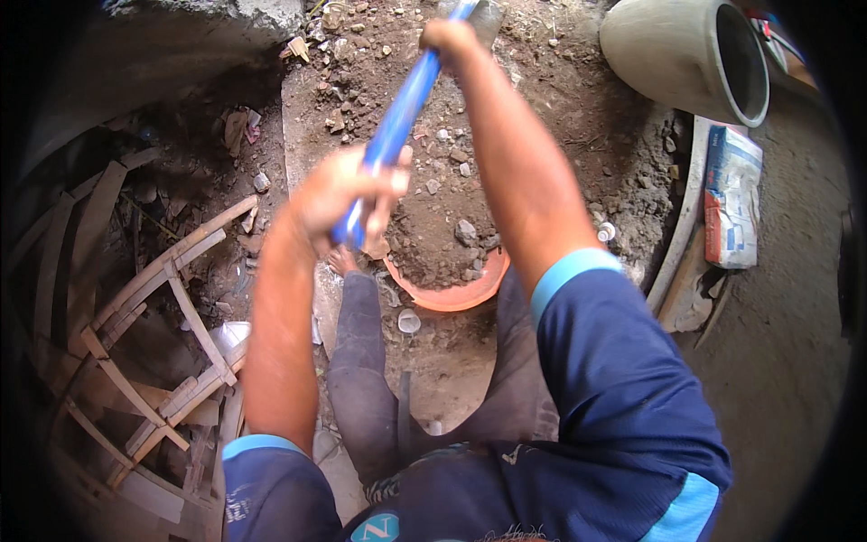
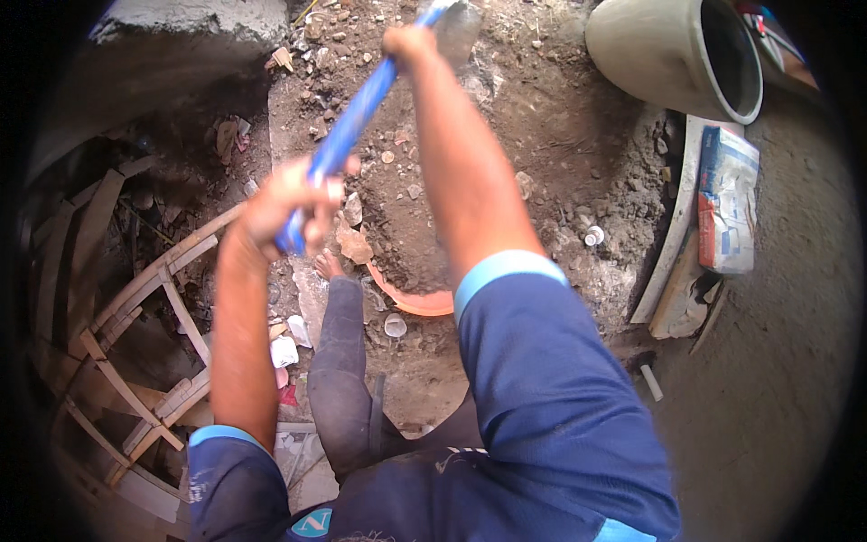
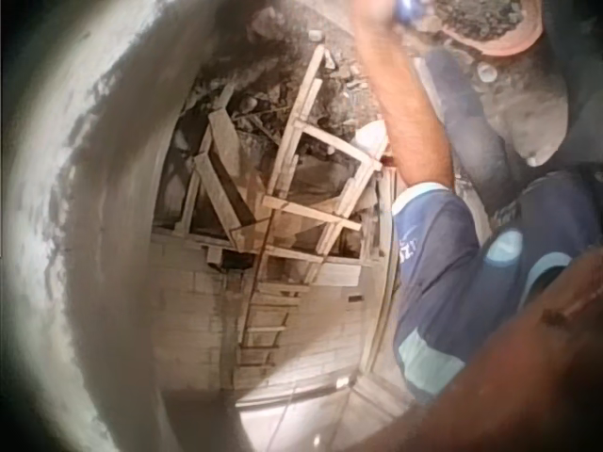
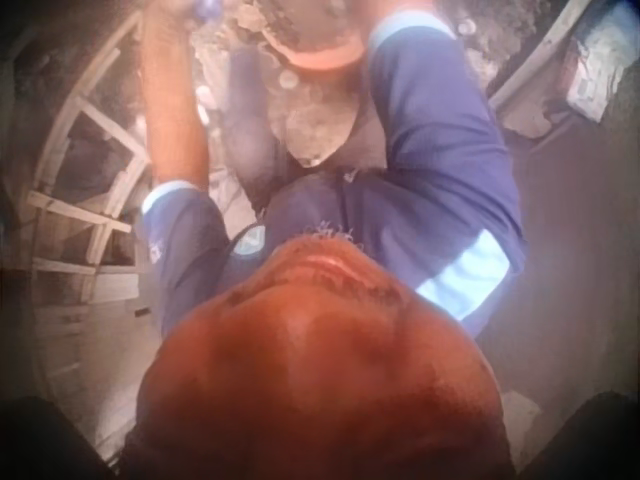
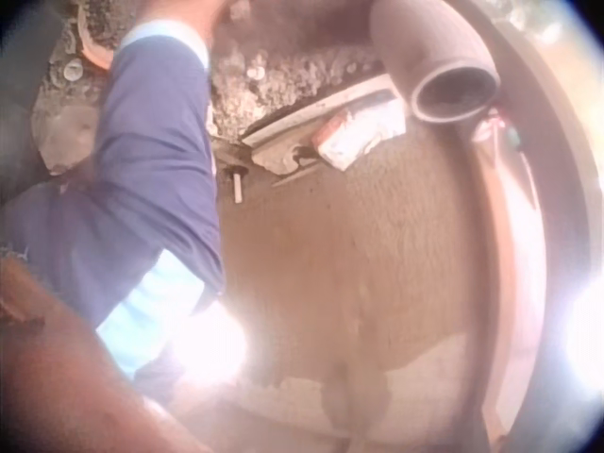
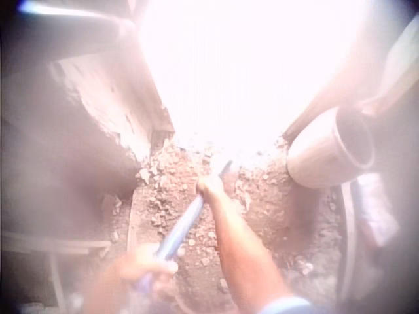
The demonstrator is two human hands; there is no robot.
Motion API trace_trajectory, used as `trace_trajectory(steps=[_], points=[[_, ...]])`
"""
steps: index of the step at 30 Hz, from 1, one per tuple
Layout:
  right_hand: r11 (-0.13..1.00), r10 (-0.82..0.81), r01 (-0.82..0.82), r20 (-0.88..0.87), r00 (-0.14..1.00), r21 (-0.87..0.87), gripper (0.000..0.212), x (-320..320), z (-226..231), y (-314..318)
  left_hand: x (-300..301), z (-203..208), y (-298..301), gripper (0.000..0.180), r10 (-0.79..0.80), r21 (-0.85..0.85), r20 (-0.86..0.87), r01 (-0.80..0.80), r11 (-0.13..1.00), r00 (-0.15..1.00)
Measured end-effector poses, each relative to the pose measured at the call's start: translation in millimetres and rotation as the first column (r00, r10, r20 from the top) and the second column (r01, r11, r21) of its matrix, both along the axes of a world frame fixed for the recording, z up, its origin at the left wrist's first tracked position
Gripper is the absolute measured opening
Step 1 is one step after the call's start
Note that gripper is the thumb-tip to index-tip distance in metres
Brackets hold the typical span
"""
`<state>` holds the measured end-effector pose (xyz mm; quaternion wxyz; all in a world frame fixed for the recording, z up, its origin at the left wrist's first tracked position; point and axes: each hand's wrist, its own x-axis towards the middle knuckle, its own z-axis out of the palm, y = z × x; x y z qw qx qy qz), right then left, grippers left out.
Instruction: The person fills a plastic bucket with dirt by hand from a white bag, and later uses a spade to shovel loose dirt into the bucket.
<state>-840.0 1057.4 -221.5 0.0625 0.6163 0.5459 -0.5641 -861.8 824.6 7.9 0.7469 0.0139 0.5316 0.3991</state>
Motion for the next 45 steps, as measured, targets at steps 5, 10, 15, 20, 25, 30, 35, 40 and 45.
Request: trace_trajectory(steps=[5, 10, 15, 20, 25, 30, 35, 40, 45], points=[[0.943, -0.098, 0.095, -0.005, 0.995, 0.320, 0.040, 101.4, 22.6, -168.0, 143.5, -62.0, -196.6, 0.029, -0.115, -0.221, -0.399, 0.027, 0.975, 0.909], [0.983, -0.062, 0.072, -0.062, 0.996, 0.169, 0.041, 225.9, 106.7, -284.2, 292.7, 2.9, -309.3, 0.026, -0.373, -0.470, -0.484, 0.124, 0.874, 0.792], [0.984, -0.121, 0.117, 0.022, 0.992, 0.137, 0.043, 243.1, 126.7, -286.5, 305.7, -12.6, -317.8, 0.028, -0.422, -0.489, -0.484, 0.162, 0.857, 0.767], [0.885, -0.080, 0.076, -0.011, 0.997, 0.460, 0.040, 153.4, 74.0, -153.4, 223.0, -129.4, -190.8, 0.022, -0.119, -0.141, -0.741, 0.020, 0.990, 0.661], [0.948, -0.018, -0.004, 0.064, 0.998, 0.319, 0.035, 91.4, -13.2, -117.9, 182.9, -160.0, -161.9, 0.019, -0.134, -0.229, -0.645, -0.023, 0.973, 0.752], [0.959, 0.218, -0.254, 0.244, 0.945, 0.126, 0.038, 126.1, -12.8, -262.1, 251.5, -125.8, -271.3, 0.021, -0.109, -0.401, -0.484, -0.109, 0.909, 0.868], [0.943, 0.302, -0.327, 0.256, 0.918, 0.061, 0.032, 199.9, 30.0, -316.2, 328.0, -68.0, -319.8, 0.023, -0.031, -0.569, -0.150, -0.061, 0.820, 0.988], [0.958, 0.286, -0.284, 0.237, 0.928, -0.045, 0.043, 294.1, 80.6, -398.0, 378.8, 22.5, -363.2, 0.027, -0.139, -0.550, -0.186, 0.014, 0.835, 0.973], [0.986, 0.002, -0.023, 0.131, 0.991, 0.164, 0.043, 296.2, 58.7, -324.7, 358.9, -23.9, -326.7, 0.027, -0.331, -0.498, -0.322, 0.138, 0.856, 0.887]])
